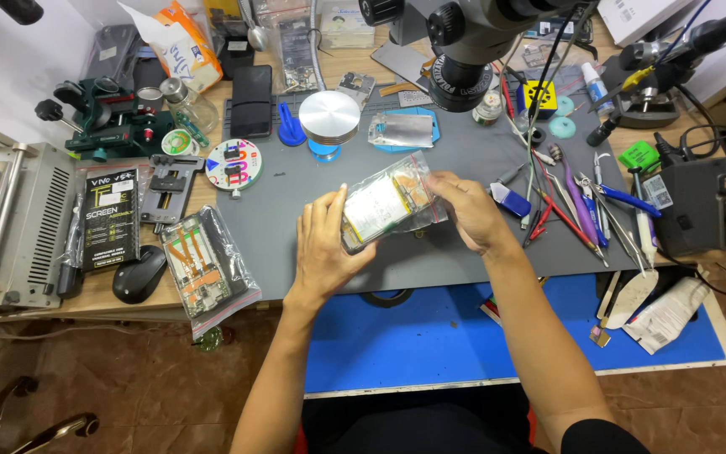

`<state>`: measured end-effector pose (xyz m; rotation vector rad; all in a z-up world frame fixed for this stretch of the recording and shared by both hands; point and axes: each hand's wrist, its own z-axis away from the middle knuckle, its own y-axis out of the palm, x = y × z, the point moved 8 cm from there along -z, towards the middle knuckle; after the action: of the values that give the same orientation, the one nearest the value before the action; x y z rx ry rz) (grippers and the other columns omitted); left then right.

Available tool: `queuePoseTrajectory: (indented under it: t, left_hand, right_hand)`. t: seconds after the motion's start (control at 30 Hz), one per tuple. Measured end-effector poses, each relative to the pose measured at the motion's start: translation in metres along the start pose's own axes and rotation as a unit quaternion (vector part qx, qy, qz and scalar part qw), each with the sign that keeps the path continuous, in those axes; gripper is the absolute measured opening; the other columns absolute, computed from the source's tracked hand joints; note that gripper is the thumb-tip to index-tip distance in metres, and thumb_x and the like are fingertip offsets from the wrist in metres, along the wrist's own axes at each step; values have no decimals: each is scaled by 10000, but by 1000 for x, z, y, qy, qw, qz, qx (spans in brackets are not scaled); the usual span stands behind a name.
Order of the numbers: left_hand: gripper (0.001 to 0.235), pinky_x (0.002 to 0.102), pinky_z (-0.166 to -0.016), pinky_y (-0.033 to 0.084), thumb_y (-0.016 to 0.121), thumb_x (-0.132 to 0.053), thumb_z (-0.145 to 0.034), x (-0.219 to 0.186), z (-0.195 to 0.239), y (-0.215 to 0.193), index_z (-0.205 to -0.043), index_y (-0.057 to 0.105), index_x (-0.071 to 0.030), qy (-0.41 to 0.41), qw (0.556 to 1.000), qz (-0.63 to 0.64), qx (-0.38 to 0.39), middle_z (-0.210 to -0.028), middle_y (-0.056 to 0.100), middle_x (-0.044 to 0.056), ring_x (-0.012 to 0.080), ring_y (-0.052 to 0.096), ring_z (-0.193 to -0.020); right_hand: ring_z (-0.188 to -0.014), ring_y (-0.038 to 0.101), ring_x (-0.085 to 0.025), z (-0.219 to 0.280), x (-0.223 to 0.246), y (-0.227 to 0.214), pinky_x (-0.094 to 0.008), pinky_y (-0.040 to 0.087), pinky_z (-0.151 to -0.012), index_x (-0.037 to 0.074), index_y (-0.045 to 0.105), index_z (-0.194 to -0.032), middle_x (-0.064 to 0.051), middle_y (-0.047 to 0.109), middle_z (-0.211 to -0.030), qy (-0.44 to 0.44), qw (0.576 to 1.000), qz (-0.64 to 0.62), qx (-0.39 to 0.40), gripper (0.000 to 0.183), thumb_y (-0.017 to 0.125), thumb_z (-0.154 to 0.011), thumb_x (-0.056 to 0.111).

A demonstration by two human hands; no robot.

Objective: The person removes a smartphone from a plastic bag, connects a USB cable to it, and then uses red and black alligator clips to connect to the phone's battery terminals. The person holds the phone and clips throughout the process.

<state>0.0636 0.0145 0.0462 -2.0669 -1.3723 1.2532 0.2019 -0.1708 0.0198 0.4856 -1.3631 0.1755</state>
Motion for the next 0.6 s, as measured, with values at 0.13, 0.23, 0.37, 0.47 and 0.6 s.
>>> queuePoseTrajectory:
  t: [0.13, 0.23, 0.37, 0.47, 0.6]
  left_hand:
    - [953, 453, -944, 440, 904, -357, -716, 10, 5, 4, -1519, 521, -16, -5, 1000, 4, -3, -1302, 584, 152, 336, 561, -1136]
    - [947, 450, -940, 440, 892, -331, -709, 18, 8, 2, -1525, 522, -24, -17, 1000, 8, -6, -1296, 589, 146, 332, 566, -1141]
    - [856, 441, -959, 438, 855, -378, -802, 28, 14, -5, -1514, 537, -26, -32, 999, 16, -13, -1282, 594, 140, 326, 568, -1136]
    - [827, 446, -970, 437, 840, -379, -829, 40, 19, -10, -1513, 542, -23, -44, 999, 17, -17, -1277, 595, 144, 328, 568, -1132]
    - [803, 452, -977, 438, 824, -396, -850, 53, 24, -20, -1508, 554, -22, -61, 998, -9, -19, -1277, 600, 147, 327, 570, -1121]
  right_hand:
    - [-1086, 637, -159, -15, -15, -30, -371, 502, -1069, 16, 776, -1047, -62, 671, -1097, -20, 999, -4, -34, 193, 718, -1027, 200]
    - [-1005, 685, -161, -10, -2, -34, -380, 563, -971, 33, 767, -1018, -36, 698, -1045, -21, 997, -13, -78, 201, 717, -1028, 227]
    - [-911, 766, -301, -14, -8, -47, -464, 655, -870, -3, 697, -1047, -184, 735, -1001, 1, 989, -109, -97, 281, 695, -1037, 277]
    - [-878, 783, -422, -18, -14, -56, -550, 679, -823, 17, 603, -1073, -282, 739, -991, 5, 981, -158, -109, 284, 654, -1058, 296]
    - [-884, 782, -435, -22, -20, -68, -538, 686, -822, 48, 527, -1067, -312, 745, -994, -8, 973, -187, -134, 280, 613, -1083, 314]
